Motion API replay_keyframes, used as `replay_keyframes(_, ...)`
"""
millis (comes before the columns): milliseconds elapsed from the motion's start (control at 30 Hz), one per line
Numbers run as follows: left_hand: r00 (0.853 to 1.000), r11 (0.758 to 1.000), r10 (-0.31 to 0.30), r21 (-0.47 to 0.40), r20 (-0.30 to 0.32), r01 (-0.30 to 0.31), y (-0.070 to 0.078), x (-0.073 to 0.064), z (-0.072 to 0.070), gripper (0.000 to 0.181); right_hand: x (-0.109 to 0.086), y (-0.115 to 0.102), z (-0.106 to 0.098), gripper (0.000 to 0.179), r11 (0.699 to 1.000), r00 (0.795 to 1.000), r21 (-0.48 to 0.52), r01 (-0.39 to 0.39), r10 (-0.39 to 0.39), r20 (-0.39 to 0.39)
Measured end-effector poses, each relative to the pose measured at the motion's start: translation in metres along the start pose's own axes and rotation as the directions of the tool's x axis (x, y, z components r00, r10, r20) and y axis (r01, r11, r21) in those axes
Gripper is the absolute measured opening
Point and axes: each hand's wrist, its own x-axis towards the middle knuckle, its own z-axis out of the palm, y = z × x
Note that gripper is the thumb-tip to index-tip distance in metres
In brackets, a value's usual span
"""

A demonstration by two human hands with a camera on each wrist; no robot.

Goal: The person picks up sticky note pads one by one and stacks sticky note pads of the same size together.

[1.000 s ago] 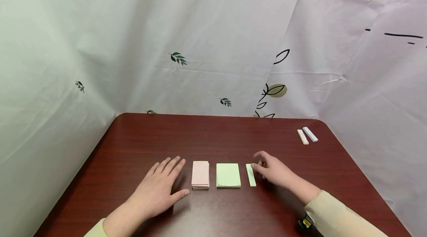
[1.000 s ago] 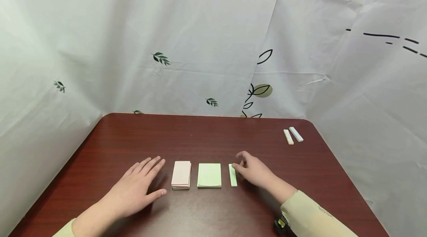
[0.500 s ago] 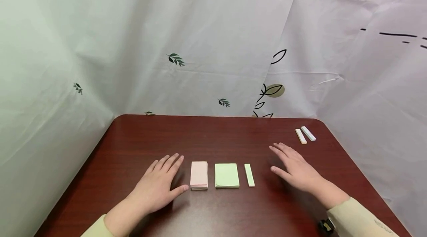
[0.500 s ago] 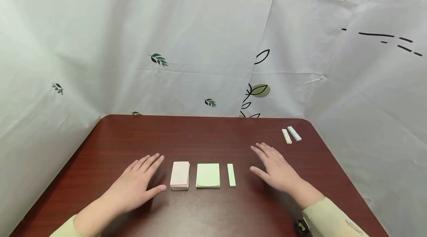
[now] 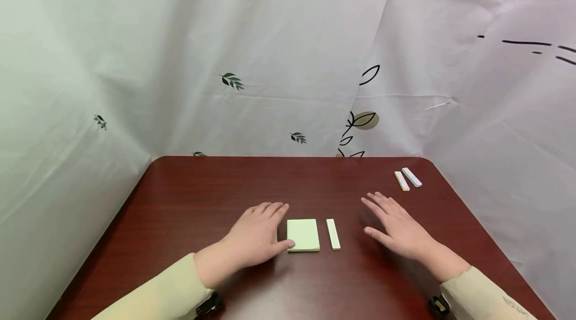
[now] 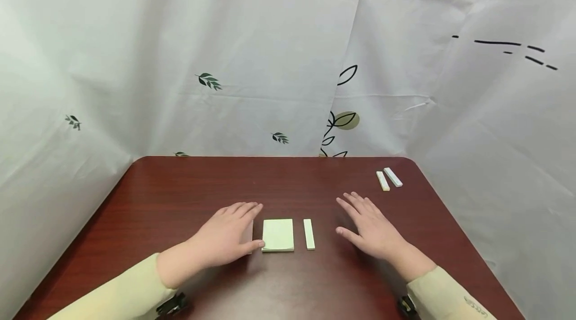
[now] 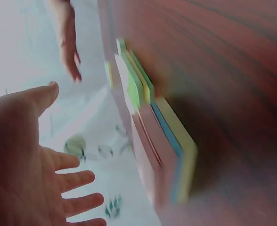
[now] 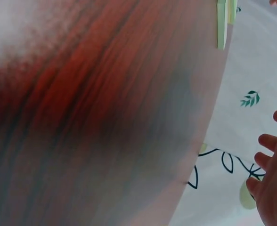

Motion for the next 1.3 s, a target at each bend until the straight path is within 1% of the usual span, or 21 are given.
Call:
replay_keyframes(100, 0.998, 0.999, 0.031, 0.009, 0.05, -0.032, 0.019, 0.019, 0.002, 0.085, -0.002, 0.0, 0.0, 0.069, 1.0, 1.0, 0.004, -0.011, 0.011, 0.011)
replay_keyframes(200, 0.994, 0.999, 0.042, 0.026, 0.097, -0.044, 0.036, 0.035, 0.007, 0.085, -0.004, 0.0, -0.001, 0.069, 1.0, 1.0, 0.004, -0.018, 0.018, 0.014)
replay_keyframes(300, 0.989, 0.998, 0.034, 0.043, 0.146, -0.041, 0.052, 0.049, 0.01, 0.085, -0.005, 0.0, -0.002, 0.069, 1.0, 1.0, 0.003, -0.021, 0.021, 0.018)
replay_keyframes(400, 0.982, 0.998, 0.01, 0.061, 0.191, -0.022, 0.064, 0.06, 0.013, 0.084, -0.004, -0.001, -0.003, 0.069, 1.0, 0.999, 0.005, -0.024, 0.023, 0.027)
replay_keyframes(533, 0.974, 0.996, -0.022, 0.086, 0.223, 0.003, 0.076, 0.071, 0.017, 0.086, -0.003, -0.001, -0.004, 0.07, 1.0, 0.999, 0.007, -0.029, 0.028, 0.03)
replay_keyframes(733, 0.97, 0.99, -0.054, 0.141, 0.237, 0.021, 0.083, 0.083, 0.028, 0.09, -0.004, -0.001, -0.003, 0.069, 0.999, 0.999, 0.015, -0.028, 0.028, 0.029)
replay_keyframes(933, 0.965, 0.987, -0.066, 0.16, 0.255, 0.026, 0.087, 0.091, 0.039, 0.092, -0.005, -0.002, -0.002, 0.07, 1.0, 1.0, 0.021, -0.017, 0.017, 0.021)
replay_keyframes(1133, 0.962, 0.983, -0.079, 0.182, 0.261, 0.031, 0.09, 0.095, 0.043, 0.083, -0.004, -0.002, -0.001, 0.069, 1.0, 1.0, 0.015, -0.009, 0.009, 0.004)
replay_keyframes(1300, 0.963, 0.981, -0.078, 0.19, 0.259, 0.029, 0.089, 0.094, 0.044, 0.079, -0.003, -0.003, -0.001, 0.069, 1.0, 1.0, 0.019, -0.006, 0.006, 0.007)
